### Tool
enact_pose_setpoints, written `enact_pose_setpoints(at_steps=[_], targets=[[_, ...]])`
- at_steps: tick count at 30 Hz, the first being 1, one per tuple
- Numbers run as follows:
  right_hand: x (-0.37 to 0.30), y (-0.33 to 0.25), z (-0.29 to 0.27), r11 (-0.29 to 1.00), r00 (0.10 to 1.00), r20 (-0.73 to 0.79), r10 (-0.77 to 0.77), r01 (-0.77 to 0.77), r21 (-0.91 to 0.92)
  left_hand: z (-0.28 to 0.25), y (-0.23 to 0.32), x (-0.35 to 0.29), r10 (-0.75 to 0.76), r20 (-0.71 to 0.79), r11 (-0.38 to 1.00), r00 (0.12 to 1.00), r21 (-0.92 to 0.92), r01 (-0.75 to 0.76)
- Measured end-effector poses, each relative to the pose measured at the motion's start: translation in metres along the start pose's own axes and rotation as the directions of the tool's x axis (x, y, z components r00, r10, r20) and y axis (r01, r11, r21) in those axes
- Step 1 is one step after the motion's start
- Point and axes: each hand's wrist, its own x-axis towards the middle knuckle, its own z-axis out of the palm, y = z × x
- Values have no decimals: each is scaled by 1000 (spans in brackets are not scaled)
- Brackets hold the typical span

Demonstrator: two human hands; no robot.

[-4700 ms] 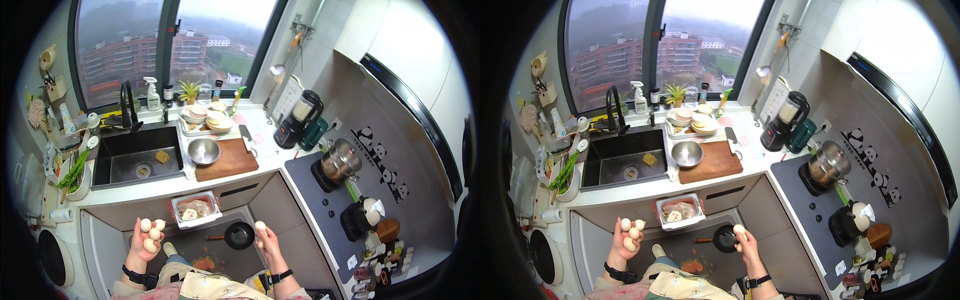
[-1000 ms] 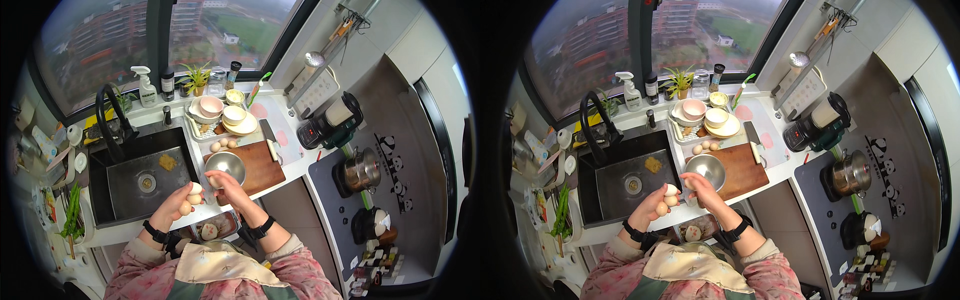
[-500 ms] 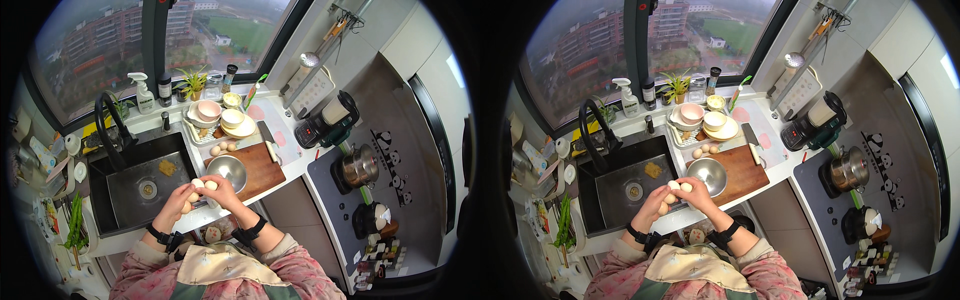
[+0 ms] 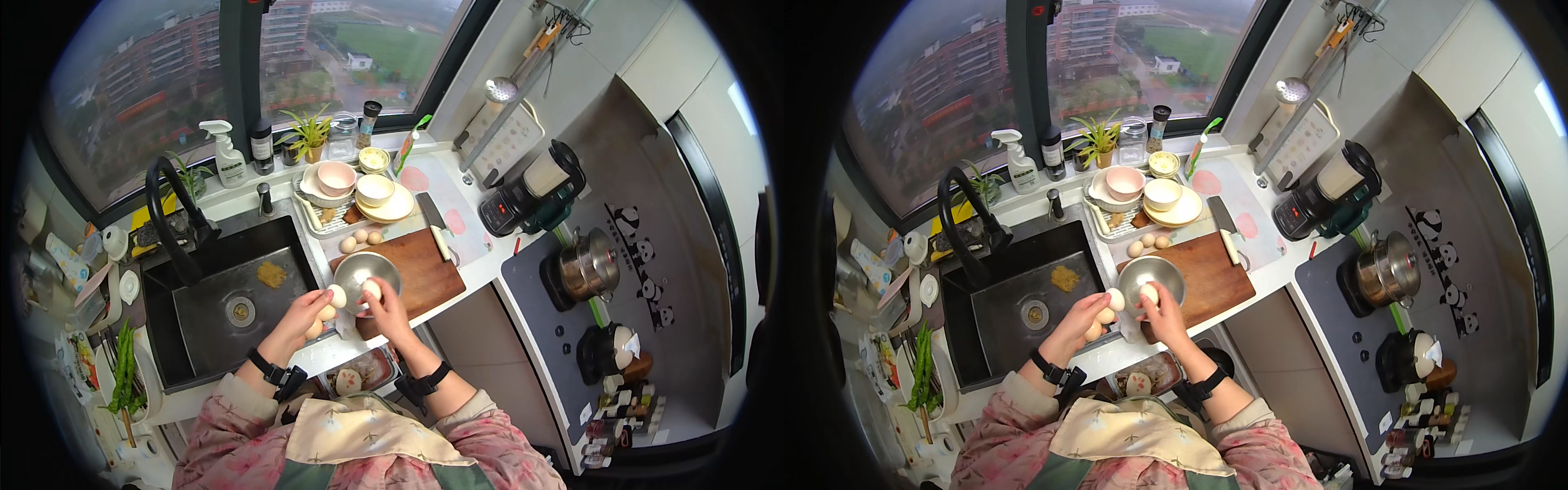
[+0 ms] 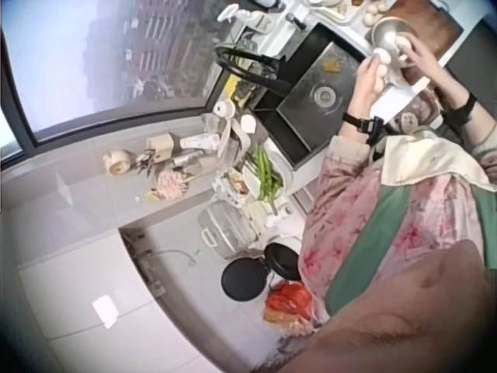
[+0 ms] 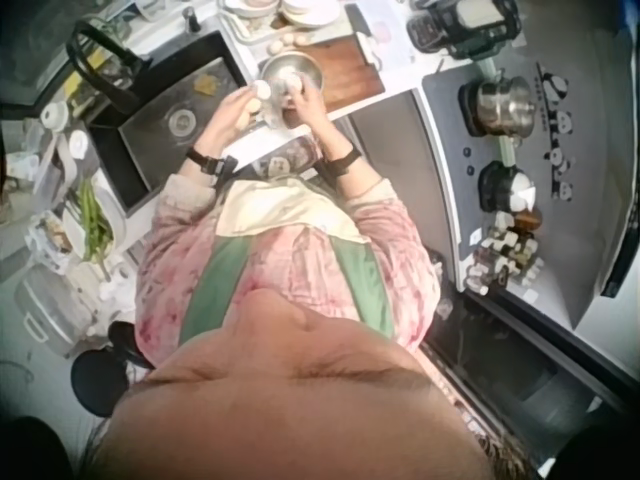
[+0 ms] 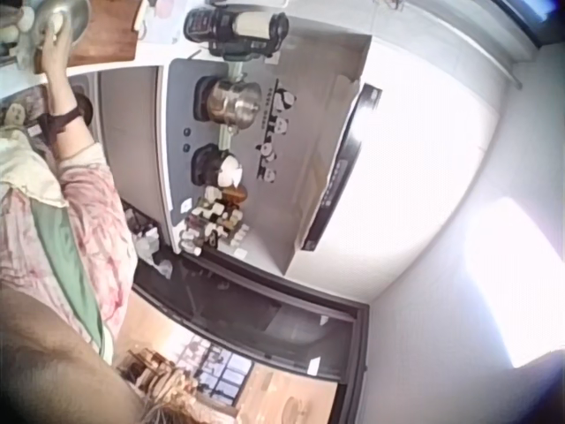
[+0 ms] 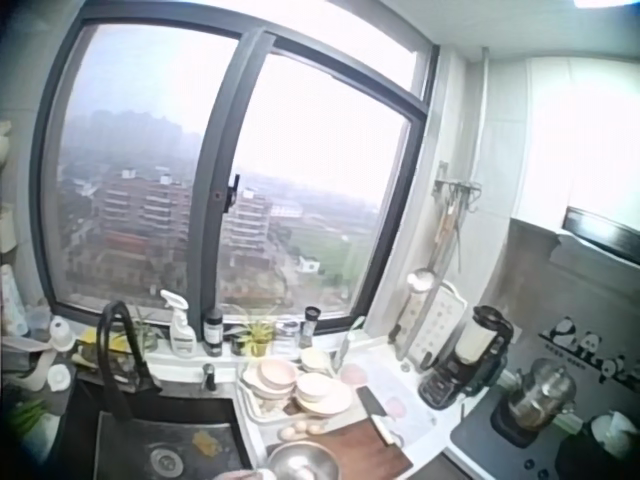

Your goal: The person cracks multiple eggs into a metal bowl, discards shells into the sink, and briefly stirs the contents with a spoon. The person then rinses the spoon under running water and places it back on the counter.

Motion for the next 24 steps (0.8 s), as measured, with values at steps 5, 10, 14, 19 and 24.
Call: enact_pose_setpoints(at_steps=[5, 10, 14, 19, 24], targets=[[4, -18, -13, 744, 748, -235, -620, 466, -479, 22, 6, 23, -39, 44, 998, 998, 53, 37], [9, -7, -4, 755, 878, -51, -476, 379, -535, 33, 7, 34, -36, 93, 996, 995, 86, 28], [16, 0, -24, 979, 975, -147, -163, 179, 98, 27, 8, 35, -37, 75, 994, 997, 108, 29], [9, 3, -33, 958, 990, 27, 137, -139, 251, 20, 11, 40, 30, 133, 992, 991, 120, -46], [4, -3, -32, 856, 939, 166, 300, -342, 388, 27, 14, 36, 119, 217, 977, 969, 151, -153]])
